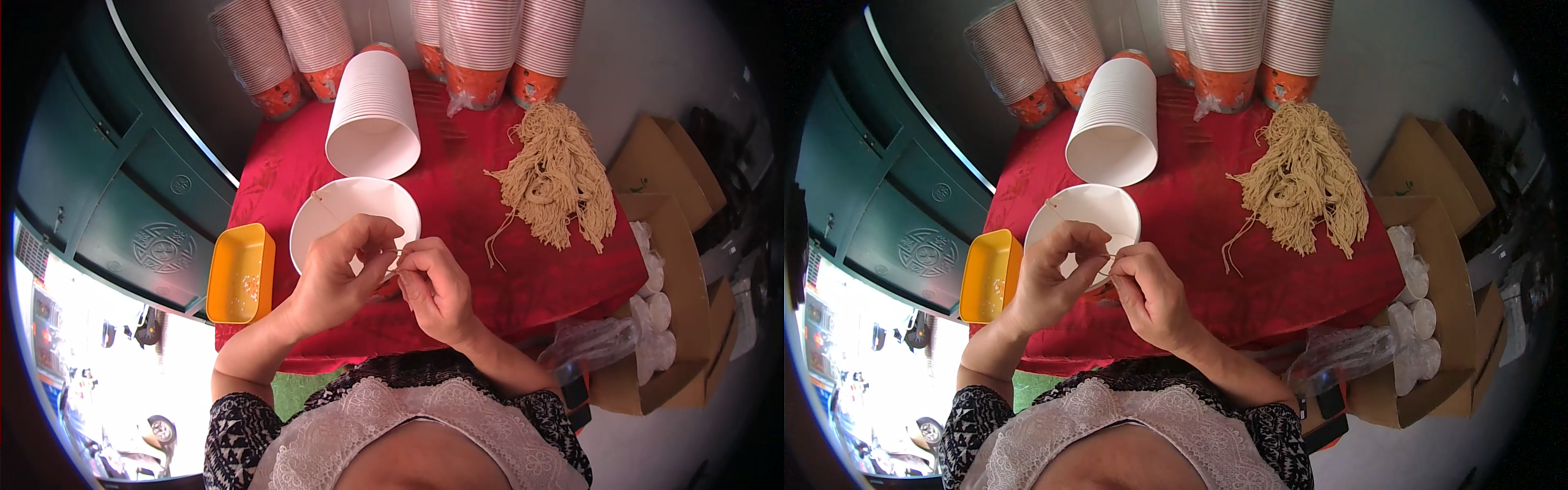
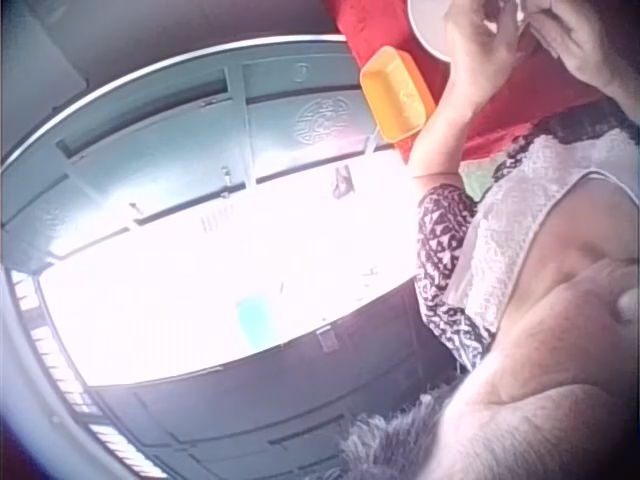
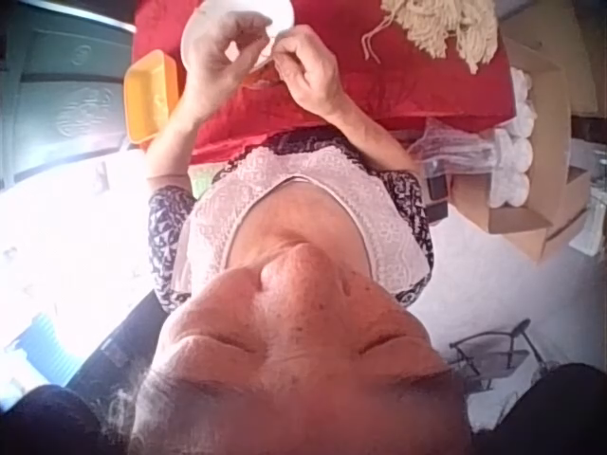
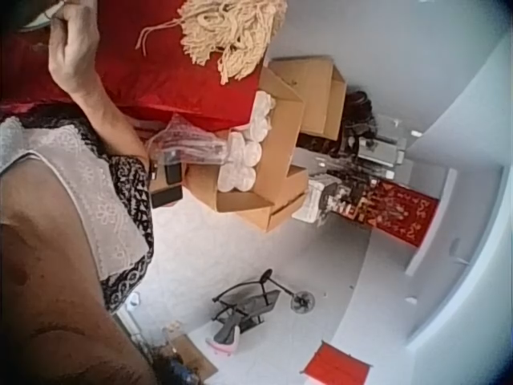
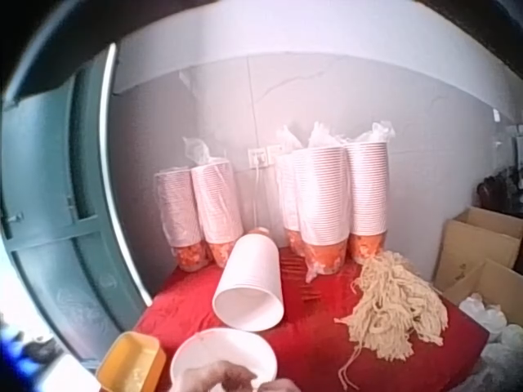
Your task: Unpacking stacks of large paper buckets and threading string handles through pre-punched holes on the sides.
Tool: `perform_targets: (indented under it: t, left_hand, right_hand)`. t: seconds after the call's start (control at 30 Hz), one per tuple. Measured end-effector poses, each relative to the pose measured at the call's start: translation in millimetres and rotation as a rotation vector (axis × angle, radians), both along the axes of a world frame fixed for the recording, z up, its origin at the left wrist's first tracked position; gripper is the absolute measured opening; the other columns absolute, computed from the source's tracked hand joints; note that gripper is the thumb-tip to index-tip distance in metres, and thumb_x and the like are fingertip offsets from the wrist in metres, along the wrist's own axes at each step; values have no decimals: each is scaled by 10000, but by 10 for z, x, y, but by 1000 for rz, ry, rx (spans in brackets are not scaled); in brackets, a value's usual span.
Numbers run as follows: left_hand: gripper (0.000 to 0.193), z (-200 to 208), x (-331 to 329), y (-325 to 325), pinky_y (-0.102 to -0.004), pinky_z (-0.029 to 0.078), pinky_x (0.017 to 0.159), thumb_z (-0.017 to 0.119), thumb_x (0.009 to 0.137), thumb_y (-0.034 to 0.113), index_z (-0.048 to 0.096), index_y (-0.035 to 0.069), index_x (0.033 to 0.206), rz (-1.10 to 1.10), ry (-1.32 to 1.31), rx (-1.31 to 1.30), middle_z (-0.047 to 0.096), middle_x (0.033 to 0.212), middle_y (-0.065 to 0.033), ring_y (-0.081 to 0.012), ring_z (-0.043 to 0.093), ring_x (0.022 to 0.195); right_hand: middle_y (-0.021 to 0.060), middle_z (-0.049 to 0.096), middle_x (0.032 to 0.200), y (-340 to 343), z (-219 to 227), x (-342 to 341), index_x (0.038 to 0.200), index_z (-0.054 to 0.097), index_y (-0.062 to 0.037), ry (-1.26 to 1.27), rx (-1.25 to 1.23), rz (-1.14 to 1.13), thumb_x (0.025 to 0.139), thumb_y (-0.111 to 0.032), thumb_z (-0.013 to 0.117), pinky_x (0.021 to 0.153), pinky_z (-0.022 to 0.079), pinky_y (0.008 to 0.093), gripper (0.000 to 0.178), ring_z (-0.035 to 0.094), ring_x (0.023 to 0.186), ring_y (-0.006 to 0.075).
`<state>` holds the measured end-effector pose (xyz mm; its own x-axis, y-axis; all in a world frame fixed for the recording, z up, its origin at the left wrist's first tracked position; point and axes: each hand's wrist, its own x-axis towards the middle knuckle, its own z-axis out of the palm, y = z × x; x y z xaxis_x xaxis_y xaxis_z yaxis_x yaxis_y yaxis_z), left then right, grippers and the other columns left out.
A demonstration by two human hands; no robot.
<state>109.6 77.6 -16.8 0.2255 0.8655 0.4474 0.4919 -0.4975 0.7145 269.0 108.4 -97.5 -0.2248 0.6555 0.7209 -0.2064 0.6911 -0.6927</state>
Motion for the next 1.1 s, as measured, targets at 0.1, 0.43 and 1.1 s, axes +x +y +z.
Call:
perform_targets:
  t: [0.1,0.43,1.1]
  left_hand:
    - [221,-32,-19,-42,-274,502,663,644,850,-56,599,0,1059,43,46,5,644,843,-61,-125,614,753]
    - [153,-20,-22,-164,-380,443,786,681,768,-28,609,48,879,68,313,74,622,818,-82,-287,616,775]
    - [171,-75,6,-127,-355,456,721,682,770,-42,593,39,890,35,181,81,605,792,-79,-264,604,737]
  right_hand:
    - [126,559,917,-19,-8,-22,939,546,0,16,5,-36,866,84,618,668,487,320,132,580,780,245]
    - [101,529,836,-35,-67,-64,936,548,-2,61,0,-141,869,98,604,624,455,300,133,545,721,205]
    - [99,578,858,-23,-48,-43,954,618,-9,-59,159,-249,772,106,689,542,497,329,226,628,688,228]
